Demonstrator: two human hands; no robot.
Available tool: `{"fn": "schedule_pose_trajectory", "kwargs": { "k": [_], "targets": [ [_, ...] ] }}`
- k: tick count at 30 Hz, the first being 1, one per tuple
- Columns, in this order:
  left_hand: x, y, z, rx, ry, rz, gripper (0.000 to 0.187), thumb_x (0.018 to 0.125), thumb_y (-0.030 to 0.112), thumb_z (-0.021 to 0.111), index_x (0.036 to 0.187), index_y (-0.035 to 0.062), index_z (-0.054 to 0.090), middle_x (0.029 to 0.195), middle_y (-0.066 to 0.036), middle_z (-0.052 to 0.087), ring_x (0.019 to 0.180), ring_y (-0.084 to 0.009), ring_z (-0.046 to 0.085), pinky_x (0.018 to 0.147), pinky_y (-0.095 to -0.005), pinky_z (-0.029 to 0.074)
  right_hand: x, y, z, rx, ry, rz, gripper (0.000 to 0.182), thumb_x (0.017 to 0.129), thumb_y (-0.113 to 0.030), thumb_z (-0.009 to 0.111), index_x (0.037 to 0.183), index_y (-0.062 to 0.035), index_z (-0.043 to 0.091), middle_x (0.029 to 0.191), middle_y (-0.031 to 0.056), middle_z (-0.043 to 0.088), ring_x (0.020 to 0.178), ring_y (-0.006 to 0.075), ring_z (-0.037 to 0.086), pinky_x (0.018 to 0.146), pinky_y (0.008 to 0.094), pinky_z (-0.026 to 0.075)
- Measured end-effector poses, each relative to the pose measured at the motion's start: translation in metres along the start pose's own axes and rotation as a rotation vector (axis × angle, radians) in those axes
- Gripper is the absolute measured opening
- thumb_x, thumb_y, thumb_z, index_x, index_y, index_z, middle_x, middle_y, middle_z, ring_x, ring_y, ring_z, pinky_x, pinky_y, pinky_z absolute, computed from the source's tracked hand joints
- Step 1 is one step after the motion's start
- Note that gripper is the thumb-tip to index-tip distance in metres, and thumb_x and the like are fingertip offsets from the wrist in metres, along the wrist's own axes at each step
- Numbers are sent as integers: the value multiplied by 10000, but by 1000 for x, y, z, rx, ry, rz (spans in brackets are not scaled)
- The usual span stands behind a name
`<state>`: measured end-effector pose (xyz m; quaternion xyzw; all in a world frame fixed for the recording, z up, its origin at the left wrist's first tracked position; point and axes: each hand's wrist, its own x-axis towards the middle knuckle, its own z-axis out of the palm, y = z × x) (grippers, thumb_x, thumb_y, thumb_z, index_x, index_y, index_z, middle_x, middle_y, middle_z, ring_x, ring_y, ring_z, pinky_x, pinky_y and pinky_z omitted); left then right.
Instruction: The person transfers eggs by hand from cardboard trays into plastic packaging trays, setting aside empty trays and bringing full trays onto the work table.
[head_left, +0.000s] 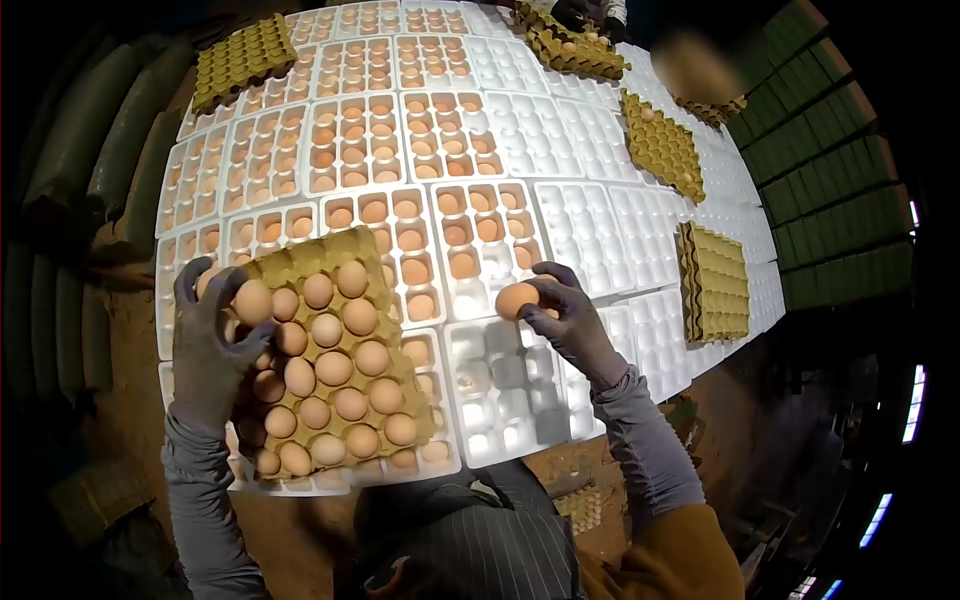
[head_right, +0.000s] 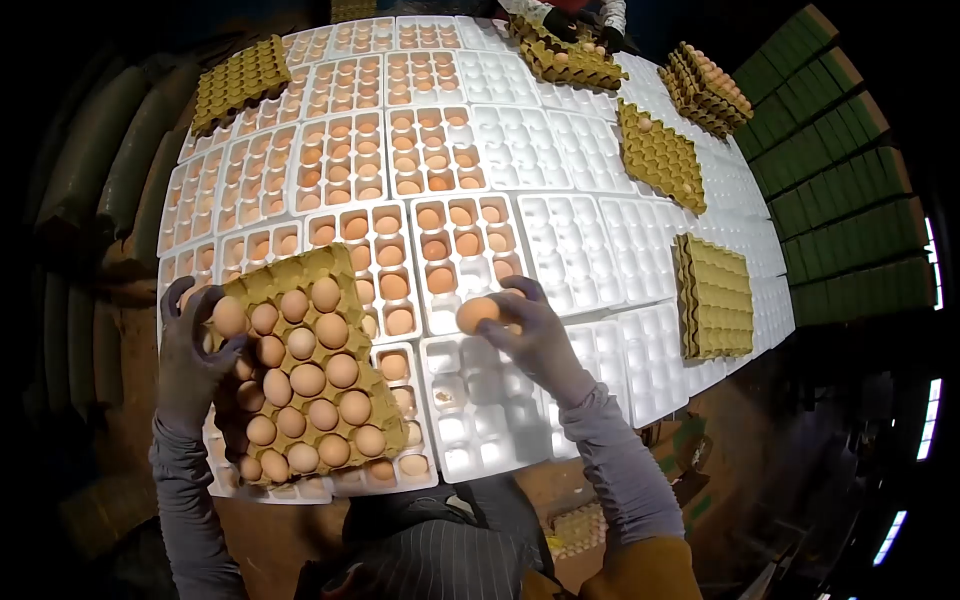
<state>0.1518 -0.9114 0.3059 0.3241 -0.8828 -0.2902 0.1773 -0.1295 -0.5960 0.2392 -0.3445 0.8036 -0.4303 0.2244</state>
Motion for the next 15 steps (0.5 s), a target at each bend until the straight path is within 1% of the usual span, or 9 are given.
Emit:
{"fn": "schedule_pose_trajectory", "kwargs": {
  "k": [1,2,4,5,6,9,12,14,15],
  "targets": [
    [1,33,17,37,-16,86,571,687,104,848,1203,34,616,1358,-179,453,1167,-363,589,974,-443,521,-1,12,-15,-148,35,49,419,822,-282,783,1164,-57,694,1321,146,524,1065,267,653,890,353,555],
    [3,57,42,121,-44,206,592,680,152,867,1209,53,619,1349,-181,459,1194,-371,571,991,-441,515,-1,23,-26,-293,74,96,438,807,-316,790,1166,-83,697,1323,143,531,1061,287,654,879,370,558],
    [7,94,115,137,-163,236,568,735,208,855,1244,112,621,1368,-185,437,1217,-387,510,1012,-449,502,10,49,-33,-424,61,76,461,791,-354,795,1168,-107,696,1339,135,528,1063,306,646,876,391,559],
    [13,113,146,147,-230,219,634,692,238,900,1247,120,620,1383,-192,441,1215,-397,518,1011,-469,504,19,62,-35,-567,57,54,483,775,-392,800,1169,-132,695,1356,127,526,1066,326,639,872,412,560],
    [16,121,180,206,-256,211,622,709,246,891,1250,123,610,1382,-188,437,1228,-397,497,1007,-466,507,23,75,-35,-704,78,-79,499,746,-408,810,1157,-152,686,1367,113,527,1058,341,627,882,431,556],
    [20,121,256,406,-393,123,554,768,230,832,1262,142,597,1412,-176,402,1204,-384,502,982,-474,514,35,94,-35,-799,-43,-85,421,776,-364,784,1133,-167,683,1384,119,514,1058,341,615,863,427,562],
    [16,126,266,470,-392,6,517,808,214,787,1282,151,591,1395,-179,440,1173,-376,532,966,-471,516,45,106,-26,-611,-20,-390,272,857,-235,696,1122,-177,674,1390,114,498,922,306,653,762,407,581],
    [5,132,256,450,-355,-66,506,830,204,762,1301,156,584,1369,-182,481,1143,-367,562,957,-467,517,47,96,-15,-555,-228,-440,330,888,-188,681,1215,-191,637,1374,121,542,1069,295,623,912,386,545],
    [-11,134,248,381,-240,-73,507,848,202,738,1326,169,572,1314,-178,531,1102,-359,595,945,-462,519,51,83,-9,-694,-325,-428,307,912,-198,641,1219,-193,641,1339,108,565,1062,285,632,923,386,532]
  ]
}}
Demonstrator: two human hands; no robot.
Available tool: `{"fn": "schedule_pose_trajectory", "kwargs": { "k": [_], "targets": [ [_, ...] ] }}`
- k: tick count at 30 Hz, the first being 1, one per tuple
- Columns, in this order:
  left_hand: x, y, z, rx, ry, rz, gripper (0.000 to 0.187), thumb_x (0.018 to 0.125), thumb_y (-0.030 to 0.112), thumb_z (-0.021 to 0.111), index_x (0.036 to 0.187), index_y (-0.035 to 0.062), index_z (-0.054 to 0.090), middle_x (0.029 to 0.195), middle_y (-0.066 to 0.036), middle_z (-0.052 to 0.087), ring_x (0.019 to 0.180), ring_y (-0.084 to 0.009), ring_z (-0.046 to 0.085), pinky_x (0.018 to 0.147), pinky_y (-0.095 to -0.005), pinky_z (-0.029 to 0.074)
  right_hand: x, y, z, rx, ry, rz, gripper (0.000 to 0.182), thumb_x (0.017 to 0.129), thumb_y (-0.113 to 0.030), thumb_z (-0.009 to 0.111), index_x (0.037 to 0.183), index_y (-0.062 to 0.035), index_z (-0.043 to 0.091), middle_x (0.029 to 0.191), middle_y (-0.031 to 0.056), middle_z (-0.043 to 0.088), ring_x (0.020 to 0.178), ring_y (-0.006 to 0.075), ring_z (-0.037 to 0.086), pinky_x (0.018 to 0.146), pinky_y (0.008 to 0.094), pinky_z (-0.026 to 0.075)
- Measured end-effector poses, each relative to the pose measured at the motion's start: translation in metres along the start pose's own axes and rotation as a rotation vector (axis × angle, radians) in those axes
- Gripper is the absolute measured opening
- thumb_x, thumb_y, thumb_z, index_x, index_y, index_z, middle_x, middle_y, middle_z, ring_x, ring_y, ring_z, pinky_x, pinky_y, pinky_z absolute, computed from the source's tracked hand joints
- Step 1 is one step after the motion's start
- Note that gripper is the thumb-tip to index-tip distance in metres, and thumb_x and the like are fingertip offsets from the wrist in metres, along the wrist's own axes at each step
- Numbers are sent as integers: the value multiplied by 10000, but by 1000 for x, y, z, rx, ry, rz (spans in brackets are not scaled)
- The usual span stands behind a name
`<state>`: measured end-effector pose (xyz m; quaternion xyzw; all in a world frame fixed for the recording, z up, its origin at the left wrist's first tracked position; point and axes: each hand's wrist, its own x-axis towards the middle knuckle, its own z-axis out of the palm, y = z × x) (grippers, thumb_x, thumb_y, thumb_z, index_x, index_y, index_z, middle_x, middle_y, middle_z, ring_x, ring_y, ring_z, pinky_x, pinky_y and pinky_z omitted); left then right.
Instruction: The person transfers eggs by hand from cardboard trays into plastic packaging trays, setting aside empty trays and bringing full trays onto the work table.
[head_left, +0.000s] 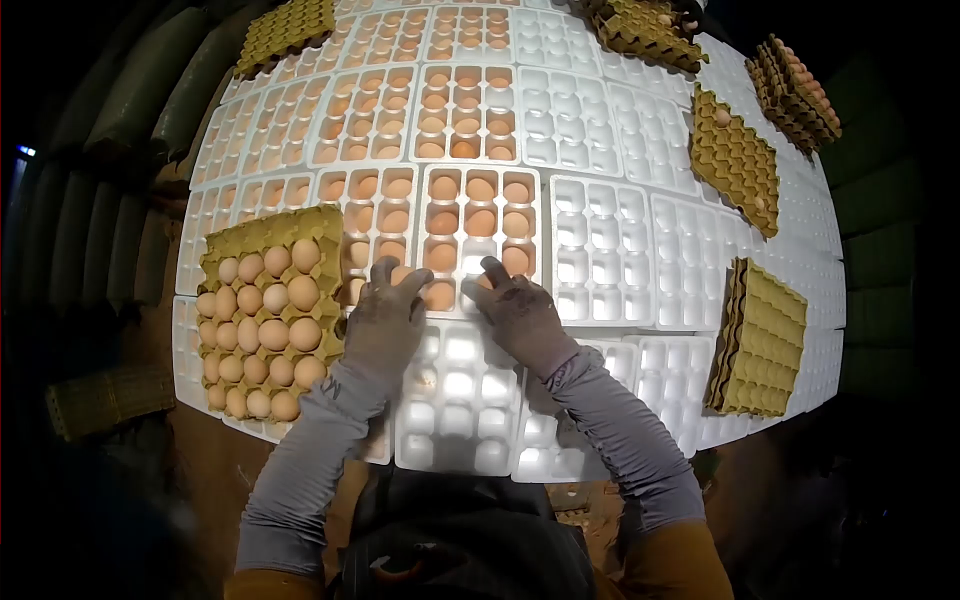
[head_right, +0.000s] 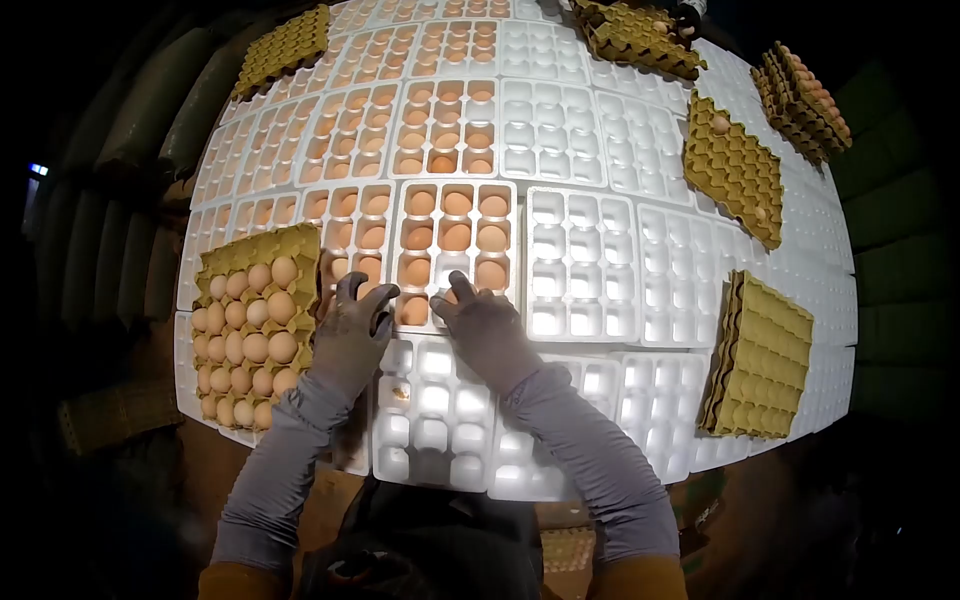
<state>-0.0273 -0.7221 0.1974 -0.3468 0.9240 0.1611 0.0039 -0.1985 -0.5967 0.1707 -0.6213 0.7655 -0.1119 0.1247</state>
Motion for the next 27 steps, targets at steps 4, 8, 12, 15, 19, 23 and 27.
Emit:
{"fn": "schedule_pose_trajectory", "kwargs": {
  "k": [4,8,12,15,19,23,27],
  "targets": [
    [-52,18,-3,-87,37,-143,548,880,227,701,1399,179,531,1188,-154,628,1024,-344,661,918,-456,527,31,6,12,138,184,-54,356,906,-197,631,1259,-153,612,1196,110,598,1003,288,624,923,421,490],
    [-65,23,14,40,-179,-262,632,858,254,745,1429,133,503,1237,-171,614,1075,-364,649,946,-460,521,70,33,53,370,369,-187,508,896,-95,631,1382,-128,486,1068,110,570,1041,302,547,944,460,412],
    [-57,27,24,-344,40,-205,641,865,212,737,1446,107,486,1309,-178,562,1153,-351,606,981,-427,506,58,33,47,682,341,-129,576,902,32,528,1455,-102,443,1211,149,548,1086,315,547,968,455,455],
    [-36,47,67,-707,338,-73,611,910,210,674,1467,84,459,1389,-173,517,1264,-359,523,1075,-447,428,41,19,30,1080,354,165,552,924,43,484,1463,-70,454,1314,138,548,1148,258,570,1005,384,475],
    [-26,48,105,-159,272,51,599,1009,298,528,1523,45,355,1560,-155,381,1455,-329,335,1220,-537,172,24,12,21,1163,474,132,470,951,19,492,1420,-11,501,1329,116,564,1232,230,567,1060,345,449],
    [-74,34,23,-480,343,236,513,990,233,560,1458,50,459,1481,-166,459,1391,-341,409,1177,-522,283,24,-20,-3,972,361,143,327,913,-86,626,1231,-12,645,1208,115,646,1152,237,630,986,351,492],
    [-92,-76,-95,-391,678,61,268,947,150,626,1195,56,667,1104,-119,659,1018,-329,619,908,-444,509,79,-104,-29,663,223,-171,322,878,-227,717,1184,-129,690,1164,101,677,1107,298,633,977,395,495]
  ]
}}
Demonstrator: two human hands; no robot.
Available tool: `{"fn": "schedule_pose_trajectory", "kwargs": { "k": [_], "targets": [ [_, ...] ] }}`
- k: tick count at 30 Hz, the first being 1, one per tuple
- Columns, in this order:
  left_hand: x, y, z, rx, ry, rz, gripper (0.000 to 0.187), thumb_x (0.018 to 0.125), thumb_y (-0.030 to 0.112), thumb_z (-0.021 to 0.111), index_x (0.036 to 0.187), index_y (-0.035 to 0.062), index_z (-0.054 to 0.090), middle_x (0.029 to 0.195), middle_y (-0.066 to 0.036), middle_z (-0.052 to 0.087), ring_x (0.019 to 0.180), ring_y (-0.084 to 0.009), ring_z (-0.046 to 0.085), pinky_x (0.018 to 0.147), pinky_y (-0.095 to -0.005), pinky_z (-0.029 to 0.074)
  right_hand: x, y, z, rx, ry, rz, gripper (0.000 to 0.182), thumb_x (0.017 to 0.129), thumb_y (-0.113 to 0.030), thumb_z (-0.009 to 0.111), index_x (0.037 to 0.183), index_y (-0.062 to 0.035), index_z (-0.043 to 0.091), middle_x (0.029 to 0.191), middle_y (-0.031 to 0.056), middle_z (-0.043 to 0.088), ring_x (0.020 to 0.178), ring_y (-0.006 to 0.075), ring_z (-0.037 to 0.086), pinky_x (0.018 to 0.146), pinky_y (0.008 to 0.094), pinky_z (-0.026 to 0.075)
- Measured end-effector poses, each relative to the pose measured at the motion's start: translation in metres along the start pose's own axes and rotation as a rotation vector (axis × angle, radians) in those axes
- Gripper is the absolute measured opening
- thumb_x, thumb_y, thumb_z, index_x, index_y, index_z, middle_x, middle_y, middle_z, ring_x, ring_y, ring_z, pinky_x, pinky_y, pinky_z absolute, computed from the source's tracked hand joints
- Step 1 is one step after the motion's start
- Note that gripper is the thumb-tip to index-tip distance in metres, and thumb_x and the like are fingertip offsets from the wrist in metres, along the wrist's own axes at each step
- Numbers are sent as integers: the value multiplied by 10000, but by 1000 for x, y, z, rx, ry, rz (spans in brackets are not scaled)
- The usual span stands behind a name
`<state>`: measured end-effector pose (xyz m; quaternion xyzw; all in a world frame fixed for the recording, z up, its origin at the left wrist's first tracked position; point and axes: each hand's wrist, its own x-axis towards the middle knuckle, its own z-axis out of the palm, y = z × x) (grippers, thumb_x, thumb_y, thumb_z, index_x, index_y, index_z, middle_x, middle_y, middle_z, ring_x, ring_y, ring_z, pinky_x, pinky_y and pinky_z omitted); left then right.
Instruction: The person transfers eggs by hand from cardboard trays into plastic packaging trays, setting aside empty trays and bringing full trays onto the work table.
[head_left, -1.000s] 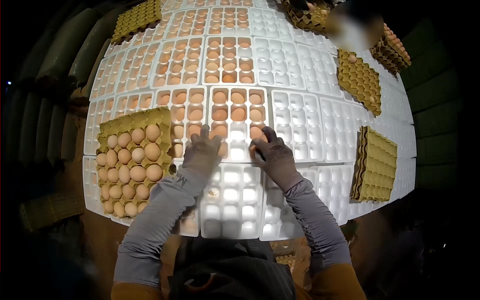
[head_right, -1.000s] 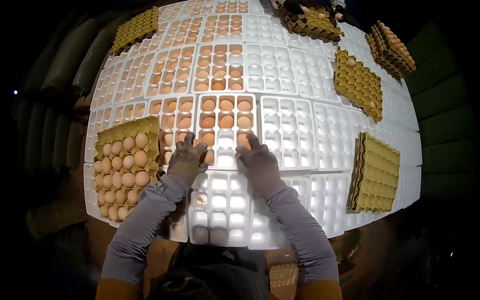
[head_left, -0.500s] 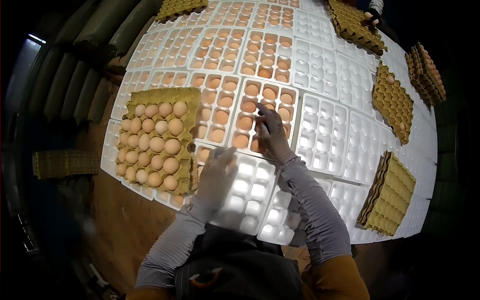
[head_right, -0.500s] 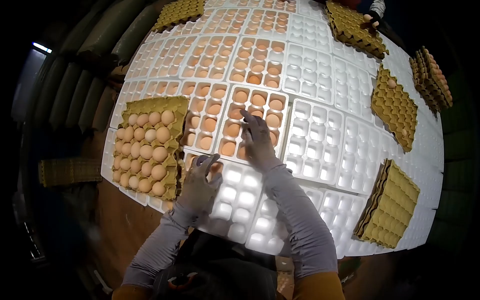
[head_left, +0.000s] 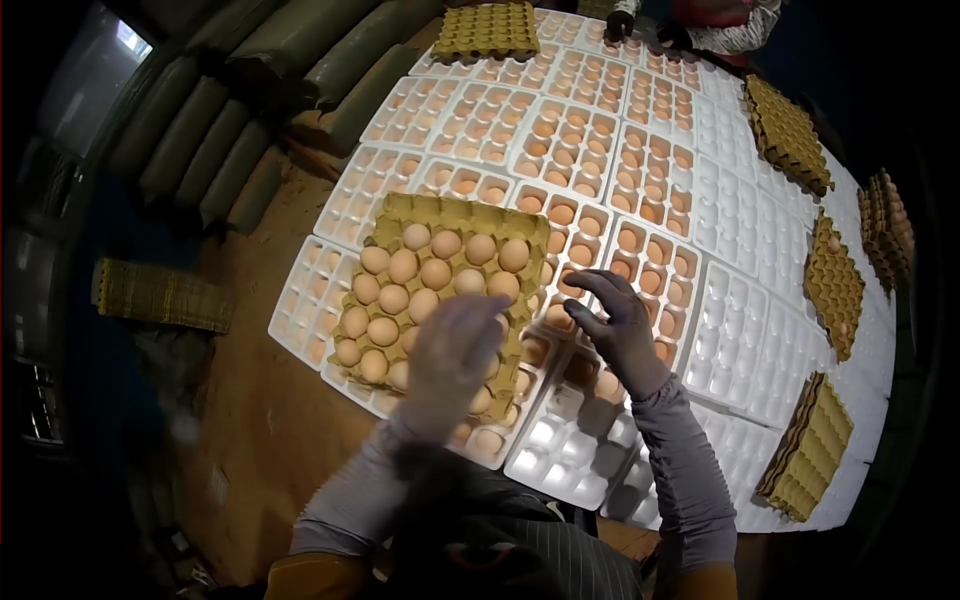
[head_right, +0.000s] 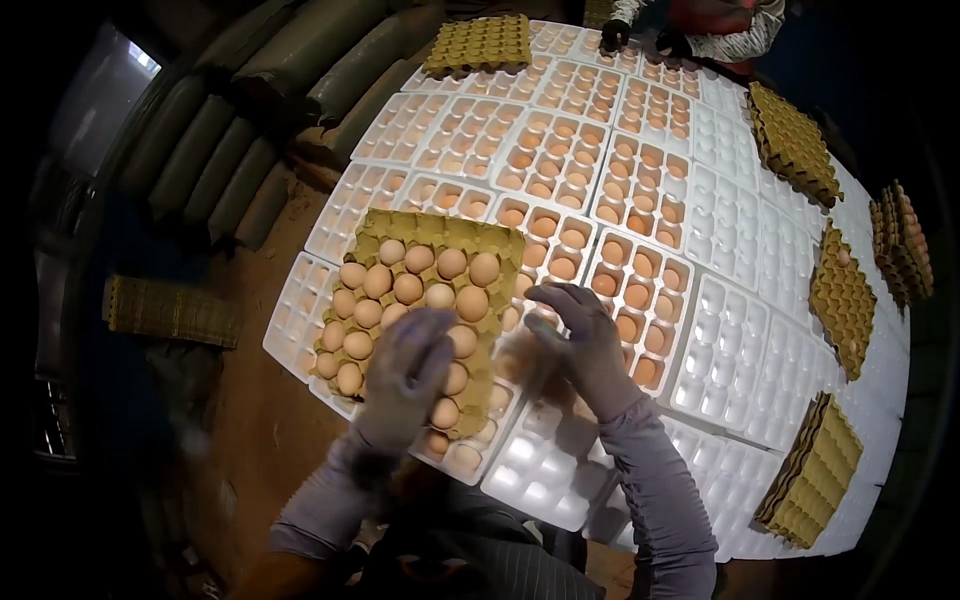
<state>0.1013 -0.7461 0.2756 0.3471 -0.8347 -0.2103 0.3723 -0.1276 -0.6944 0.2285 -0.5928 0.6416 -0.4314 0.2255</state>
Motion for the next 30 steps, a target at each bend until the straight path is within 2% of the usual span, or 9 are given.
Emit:
{"fn": "schedule_pose_trajectory", "kwargs": {
  "k": [2,6,9,13,18,21,24,27,30],
  "targets": [
    [37,-59,-52,166,-72,-222,265,934,168,639,1184,90,687,1063,-116,680,978,-315,641,871,-424,513,41,-1,34,-227,-27,-91,368,869,-254,722,1214,-140,664,1158,106,674,1124,297,608,1002,406,471],
    [97,-167,-74,223,-534,-16,324,889,225,697,1191,107,700,1166,-106,666,1081,-318,610,956,-435,488,90,19,65,-518,-101,-316,429,841,-285,738,1232,-134,649,1098,92,683,1107,297,597,1001,405,466],
    [115,-209,-57,227,-717,102,401,916,317,685,1268,125,677,1284,-119,649,1269,-316,542,1082,-446,422,96,-9,54,-115,-217,145,471,860,-236,730,1303,-113,625,1035,102,689,1017,237,661,910,362,525],
    [111,-221,-54,261,-719,152,452,919,343,685,1327,155,643,1355,-158,597,1302,-333,511,1112,-441,395,106,-37,38,835,52,480,288,1001,-256,589,1182,-40,650,1046,-6,659,1007,141,649,861,328,542],
    [121,-210,-58,1,-618,167,394,956,321,649,1298,127,628,1146,-134,636,1155,-276,592,1006,-402,482,131,-28,84,-688,-538,21,424,850,-371,730,1183,-118,662,1059,150,678,1006,324,678,867,429,531],
    [129,-192,-57,-921,-592,-587,242,1000,291,566,1114,79,588,947,-53,555,951,-113,620,822,-272,518,140,-39,81,-742,-615,68,424,860,-347,715,1201,-104,655,1061,144,685,977,326,684,850,445,533],
    [120,-163,-41,104,-689,-46,379,968,402,638,1109,53,595,1068,-132,579,995,-268,665,868,-400,543,138,-40,60,-130,-457,446,415,884,-231,680,1274,-97,633,950,66,684,870,207,676,777,323,538],
    [124,-164,-29,224,-691,63,399,940,397,670,1112,40,626,1171,-161,557,1074,-332,632,908,-443,533,113,-55,32,856,-174,518,457,833,-74,707,1270,-57,573,1179,31,583,1044,164,614,928,314,529],
    [120,-176,-23,220,-732,73,352,953,350,654,1129,46,641,1206,-146,545,1095,-313,620,922,-442,531,93,-53,28,394,-322,357,375,820,-92,734,1175,-100,613,1284,63,534,1192,194,569,1019,355,502]
  ]
}}
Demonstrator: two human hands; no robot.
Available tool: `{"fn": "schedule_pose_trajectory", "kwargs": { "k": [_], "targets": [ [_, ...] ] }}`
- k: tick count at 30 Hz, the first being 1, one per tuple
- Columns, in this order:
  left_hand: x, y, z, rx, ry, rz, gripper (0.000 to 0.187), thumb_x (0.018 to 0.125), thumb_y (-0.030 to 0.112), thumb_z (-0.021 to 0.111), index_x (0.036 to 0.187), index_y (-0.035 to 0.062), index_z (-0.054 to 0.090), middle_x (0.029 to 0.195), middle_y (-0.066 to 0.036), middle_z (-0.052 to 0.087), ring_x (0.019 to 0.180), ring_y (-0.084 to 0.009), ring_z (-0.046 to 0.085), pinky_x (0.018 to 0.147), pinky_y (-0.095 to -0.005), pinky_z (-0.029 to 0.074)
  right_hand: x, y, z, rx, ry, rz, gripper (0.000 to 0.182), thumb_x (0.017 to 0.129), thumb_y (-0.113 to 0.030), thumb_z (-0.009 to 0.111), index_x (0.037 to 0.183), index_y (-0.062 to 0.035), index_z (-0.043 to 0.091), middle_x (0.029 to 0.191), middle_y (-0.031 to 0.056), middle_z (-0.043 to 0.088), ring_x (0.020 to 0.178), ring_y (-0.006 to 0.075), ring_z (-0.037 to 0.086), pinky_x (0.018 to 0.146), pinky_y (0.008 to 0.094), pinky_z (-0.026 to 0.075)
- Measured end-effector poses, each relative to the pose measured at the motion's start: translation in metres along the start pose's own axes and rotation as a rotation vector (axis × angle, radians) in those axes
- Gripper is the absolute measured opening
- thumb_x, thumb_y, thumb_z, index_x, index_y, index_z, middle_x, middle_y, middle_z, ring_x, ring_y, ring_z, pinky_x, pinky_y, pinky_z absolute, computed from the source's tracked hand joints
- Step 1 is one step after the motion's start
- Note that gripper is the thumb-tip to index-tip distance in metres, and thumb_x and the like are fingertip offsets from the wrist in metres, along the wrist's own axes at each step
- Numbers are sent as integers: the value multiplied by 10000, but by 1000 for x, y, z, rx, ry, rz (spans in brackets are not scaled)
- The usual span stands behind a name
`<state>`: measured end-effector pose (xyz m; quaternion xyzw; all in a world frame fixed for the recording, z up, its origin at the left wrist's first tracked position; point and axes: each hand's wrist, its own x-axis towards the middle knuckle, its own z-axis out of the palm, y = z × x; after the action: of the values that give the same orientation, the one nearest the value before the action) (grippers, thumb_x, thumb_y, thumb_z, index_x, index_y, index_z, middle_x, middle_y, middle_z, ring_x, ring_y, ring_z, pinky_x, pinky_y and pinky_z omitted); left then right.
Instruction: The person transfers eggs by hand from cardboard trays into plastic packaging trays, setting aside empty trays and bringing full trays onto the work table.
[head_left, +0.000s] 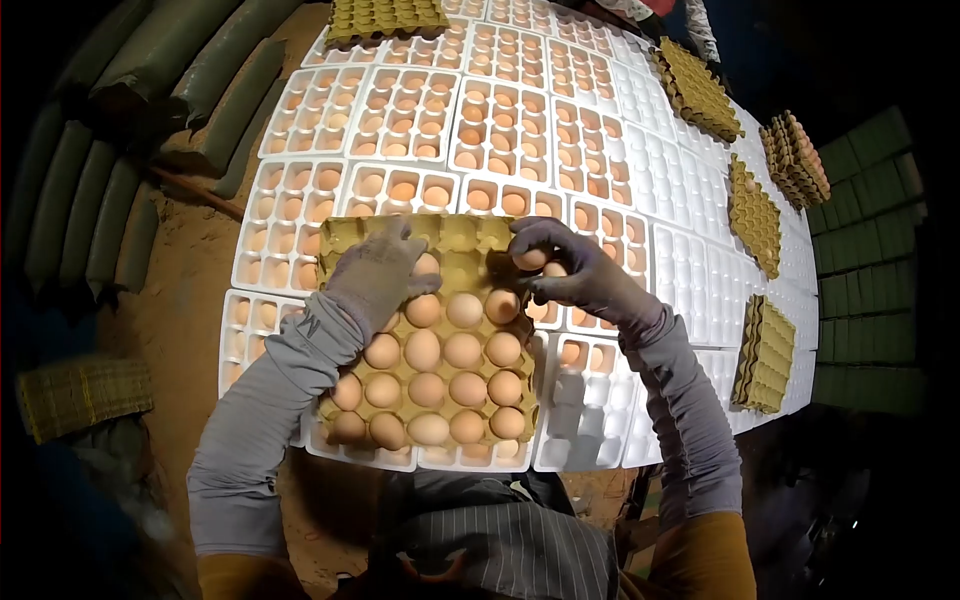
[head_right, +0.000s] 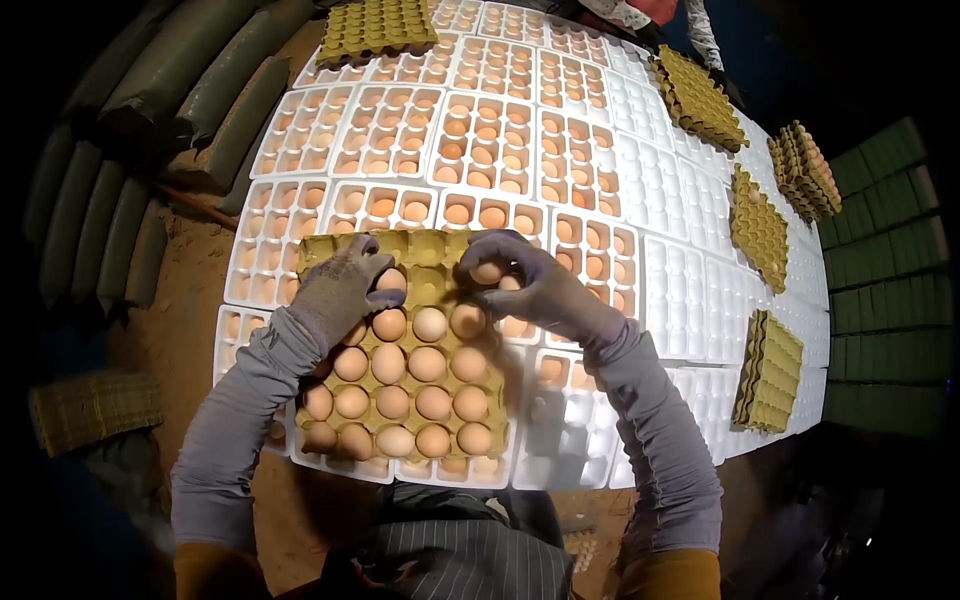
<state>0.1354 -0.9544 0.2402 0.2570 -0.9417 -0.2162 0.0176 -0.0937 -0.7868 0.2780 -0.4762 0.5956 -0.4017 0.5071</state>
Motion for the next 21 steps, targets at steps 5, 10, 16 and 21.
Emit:
{"fn": "schedule_pose_trajectory", "kwargs": {
  "k": [5,10,16,21],
  "targets": [
    [0,4,-12,-44,-92,-42,395,951,313,664,1225,33,614,1151,-142,628,1040,-311,640,920,-423,520,1,5,46,-1228,-67,195,490,809,-397,785,1222,-174,644,1470,133,449,1242,342,557,968,439,530],
    [-14,33,-37,-899,-136,-32,287,948,117,586,1223,37,595,1164,-70,599,987,-209,630,928,-322,496,-52,28,22,-417,335,-84,538,847,-363,784,1286,-88,640,1371,114,510,1108,253,630,913,351,554],
    [-18,77,22,481,-75,146,288,849,293,722,1070,119,659,1443,-136,475,1090,-348,563,895,-471,523,-192,33,18,389,783,253,430,914,-228,684,1267,12,627,1306,80,523,1032,165,621,787,294,576],
    [-23,84,4,304,-51,61,376,799,255,794,1105,65,687,1440,-166,491,1117,-373,594,928,-456,531,-275,101,25,-693,812,350,520,732,-345,857,1192,-157,703,1323,134,525,976,217,669,753,336,574]
  ]
}}
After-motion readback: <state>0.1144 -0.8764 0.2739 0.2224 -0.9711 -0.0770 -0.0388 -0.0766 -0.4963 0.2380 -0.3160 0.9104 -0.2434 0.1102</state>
